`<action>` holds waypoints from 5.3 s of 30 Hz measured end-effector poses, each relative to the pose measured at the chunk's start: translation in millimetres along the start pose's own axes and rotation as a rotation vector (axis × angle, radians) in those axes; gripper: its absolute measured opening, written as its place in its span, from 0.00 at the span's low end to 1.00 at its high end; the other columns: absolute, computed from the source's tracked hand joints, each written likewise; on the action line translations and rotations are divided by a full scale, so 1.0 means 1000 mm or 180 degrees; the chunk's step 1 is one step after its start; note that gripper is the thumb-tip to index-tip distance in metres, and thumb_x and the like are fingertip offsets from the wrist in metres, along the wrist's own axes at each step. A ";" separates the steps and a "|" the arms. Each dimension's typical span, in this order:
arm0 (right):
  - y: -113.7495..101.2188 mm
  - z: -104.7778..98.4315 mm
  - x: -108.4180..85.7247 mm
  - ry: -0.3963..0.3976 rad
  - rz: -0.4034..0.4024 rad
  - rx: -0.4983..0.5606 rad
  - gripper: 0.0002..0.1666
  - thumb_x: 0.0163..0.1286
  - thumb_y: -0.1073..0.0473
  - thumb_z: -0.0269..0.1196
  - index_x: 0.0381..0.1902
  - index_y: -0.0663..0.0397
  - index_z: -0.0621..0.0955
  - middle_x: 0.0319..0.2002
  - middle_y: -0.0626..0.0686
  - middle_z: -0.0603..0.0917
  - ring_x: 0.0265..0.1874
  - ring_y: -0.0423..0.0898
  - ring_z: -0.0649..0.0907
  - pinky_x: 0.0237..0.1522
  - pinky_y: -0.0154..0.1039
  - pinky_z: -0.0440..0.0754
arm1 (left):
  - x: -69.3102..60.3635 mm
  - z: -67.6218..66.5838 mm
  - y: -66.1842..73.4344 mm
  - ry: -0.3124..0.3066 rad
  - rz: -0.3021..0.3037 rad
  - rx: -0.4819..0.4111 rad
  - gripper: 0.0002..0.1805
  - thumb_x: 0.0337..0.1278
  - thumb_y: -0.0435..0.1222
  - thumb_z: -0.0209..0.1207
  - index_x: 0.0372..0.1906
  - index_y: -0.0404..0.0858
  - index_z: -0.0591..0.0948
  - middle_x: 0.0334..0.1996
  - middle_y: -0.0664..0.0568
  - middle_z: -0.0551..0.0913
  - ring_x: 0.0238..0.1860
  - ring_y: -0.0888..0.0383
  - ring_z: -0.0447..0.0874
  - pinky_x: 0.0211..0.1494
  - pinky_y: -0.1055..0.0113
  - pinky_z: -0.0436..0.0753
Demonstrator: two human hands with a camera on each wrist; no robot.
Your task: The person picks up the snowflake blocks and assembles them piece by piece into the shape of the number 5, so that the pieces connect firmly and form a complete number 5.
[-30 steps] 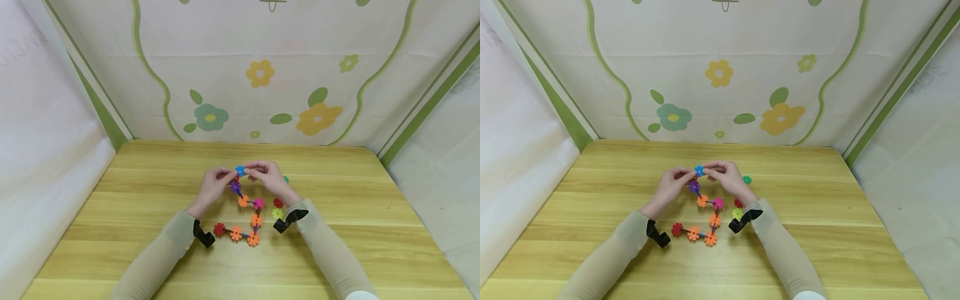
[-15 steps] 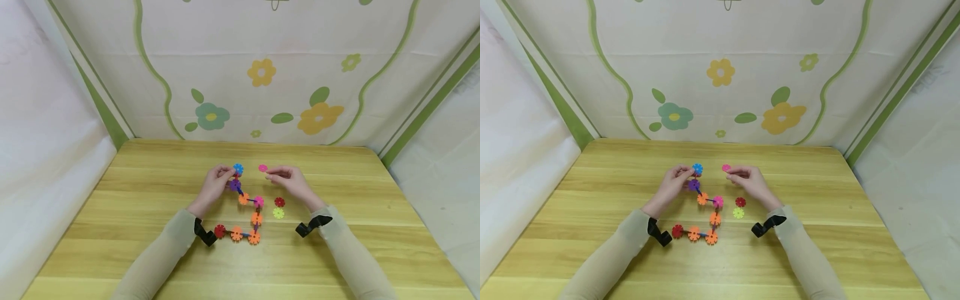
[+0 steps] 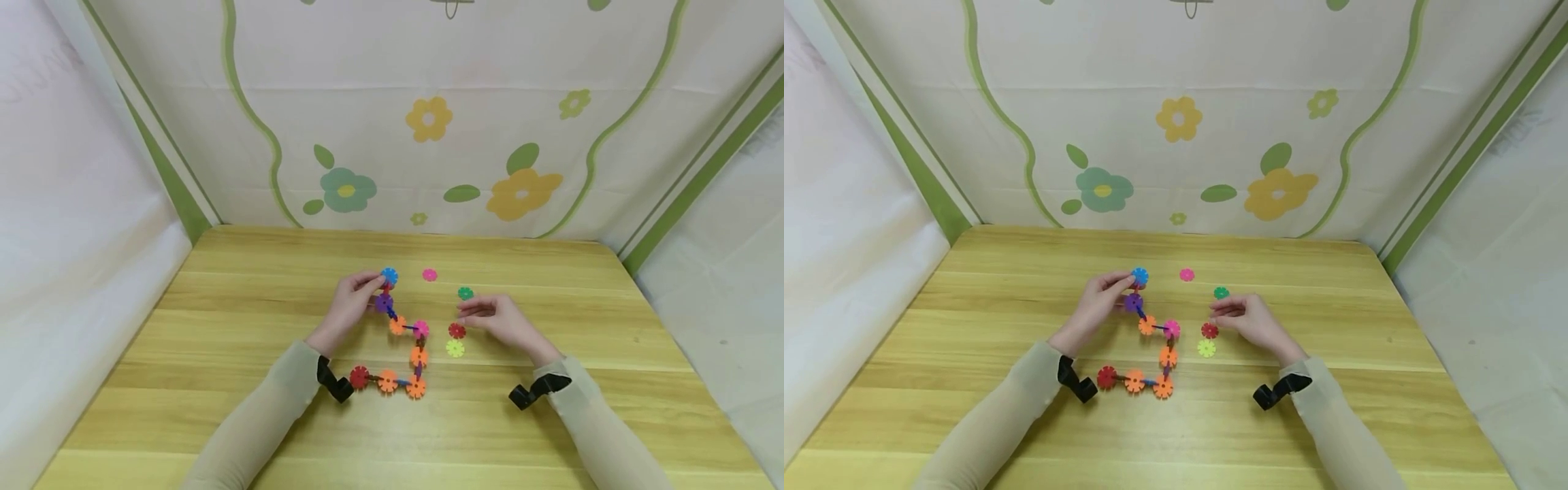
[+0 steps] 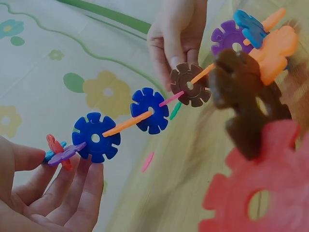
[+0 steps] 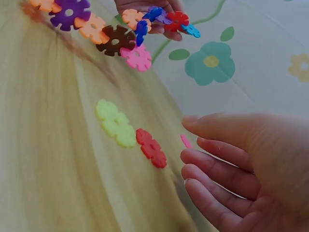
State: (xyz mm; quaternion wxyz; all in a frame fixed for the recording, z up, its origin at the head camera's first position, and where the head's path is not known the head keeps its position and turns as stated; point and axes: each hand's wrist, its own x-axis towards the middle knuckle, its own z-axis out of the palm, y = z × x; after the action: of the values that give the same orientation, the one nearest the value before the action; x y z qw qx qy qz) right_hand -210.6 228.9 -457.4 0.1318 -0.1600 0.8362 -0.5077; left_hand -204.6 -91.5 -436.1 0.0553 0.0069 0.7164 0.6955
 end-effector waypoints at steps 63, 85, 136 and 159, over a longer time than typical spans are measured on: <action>-0.044 0.017 0.022 0.0316 -0.0087 0.0184 0.13 0.73 0.65 0.66 0.53 0.64 0.83 0.48 0.60 0.87 0.49 0.59 0.84 0.55 0.62 0.79 | -0.001 0.003 -0.001 -0.0069 -0.0071 -0.0015 0.16 0.74 0.43 0.60 0.55 0.38 0.85 0.48 0.40 0.86 0.42 0.45 0.85 0.52 0.40 0.82; -0.057 0.043 0.068 0.0356 -0.0605 0.0826 0.13 0.73 0.63 0.66 0.52 0.61 0.84 0.48 0.57 0.87 0.52 0.65 0.83 0.54 0.57 0.82 | 0.000 0.006 0.000 -0.0044 -0.0043 0.0100 0.18 0.73 0.46 0.60 0.54 0.37 0.85 0.47 0.39 0.87 0.41 0.48 0.87 0.49 0.45 0.85; -0.051 0.085 0.064 0.1032 -0.0404 0.1926 0.17 0.70 0.57 0.70 0.51 0.63 0.86 0.50 0.59 0.87 0.50 0.53 0.87 0.55 0.44 0.83 | -0.001 0.019 -0.004 0.0261 0.0358 0.0299 0.13 0.73 0.41 0.62 0.42 0.34 0.85 0.40 0.37 0.88 0.33 0.54 0.87 0.42 0.44 0.85; -0.054 0.070 0.062 0.0857 -0.0463 0.1607 0.25 0.68 0.53 0.72 0.59 0.59 0.84 0.56 0.56 0.85 0.53 0.51 0.85 0.56 0.43 0.82 | 0.001 0.018 -0.006 0.0208 0.0260 0.0178 0.13 0.72 0.42 0.62 0.44 0.34 0.85 0.38 0.41 0.89 0.35 0.53 0.88 0.38 0.65 0.86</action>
State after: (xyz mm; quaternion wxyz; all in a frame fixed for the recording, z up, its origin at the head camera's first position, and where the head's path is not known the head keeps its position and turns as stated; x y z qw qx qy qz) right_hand -232.8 124.3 -444.4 0.0186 -0.1129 0.6797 -0.7245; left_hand -204.0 -73.8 -442.2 0.0033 0.0150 0.7361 0.6767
